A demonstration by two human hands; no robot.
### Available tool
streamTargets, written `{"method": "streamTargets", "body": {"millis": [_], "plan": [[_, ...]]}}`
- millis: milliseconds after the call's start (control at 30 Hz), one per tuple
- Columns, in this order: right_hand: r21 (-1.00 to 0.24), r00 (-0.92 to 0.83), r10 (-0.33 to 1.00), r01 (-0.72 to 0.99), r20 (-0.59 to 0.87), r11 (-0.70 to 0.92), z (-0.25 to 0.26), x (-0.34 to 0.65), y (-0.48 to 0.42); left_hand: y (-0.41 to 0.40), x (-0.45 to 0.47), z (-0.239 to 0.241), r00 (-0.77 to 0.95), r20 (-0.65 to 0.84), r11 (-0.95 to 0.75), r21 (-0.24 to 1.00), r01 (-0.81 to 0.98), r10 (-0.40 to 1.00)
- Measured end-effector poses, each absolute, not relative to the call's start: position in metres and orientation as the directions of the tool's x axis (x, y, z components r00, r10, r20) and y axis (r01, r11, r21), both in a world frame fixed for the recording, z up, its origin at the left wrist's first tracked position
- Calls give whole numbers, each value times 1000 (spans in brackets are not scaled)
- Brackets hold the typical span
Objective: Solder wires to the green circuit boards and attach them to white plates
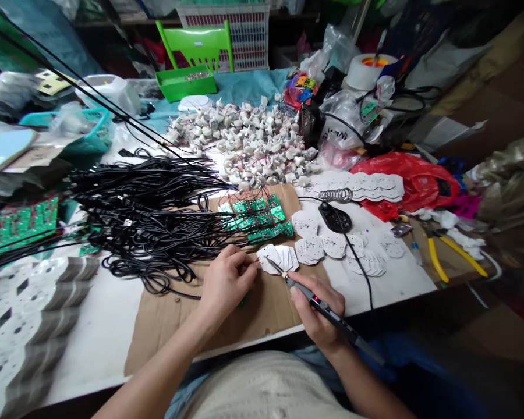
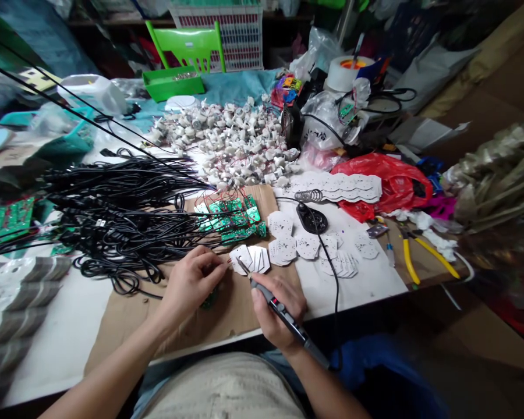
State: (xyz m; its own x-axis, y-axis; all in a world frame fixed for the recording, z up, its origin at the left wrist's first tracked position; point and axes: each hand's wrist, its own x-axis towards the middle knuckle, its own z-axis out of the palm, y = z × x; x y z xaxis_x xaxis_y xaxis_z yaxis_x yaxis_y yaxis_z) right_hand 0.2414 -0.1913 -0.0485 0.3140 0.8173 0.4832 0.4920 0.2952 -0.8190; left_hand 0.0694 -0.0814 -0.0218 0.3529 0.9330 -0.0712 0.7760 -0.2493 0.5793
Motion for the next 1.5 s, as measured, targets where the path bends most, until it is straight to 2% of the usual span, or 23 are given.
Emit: {"method": "streamTargets", "body": {"millis": [400,667,1300,1500], "plan": [[-819,247,844,472,477,325,-50,241,-190,-74,76,-13,374,-246,-276,357,892,894],[-825,201,869,464,452,321,-58,241,-187,-72,81,-7,362,-299,-285,272,919,883],[-825,191,880,476,435,304,-58,241,-187,-70,82,-12,348,-295,-273,267,924,890],[-841,237,869,452,435,298,-54,242,-187,-70,80,-11,368,-294,-276,311,909,882]]}}
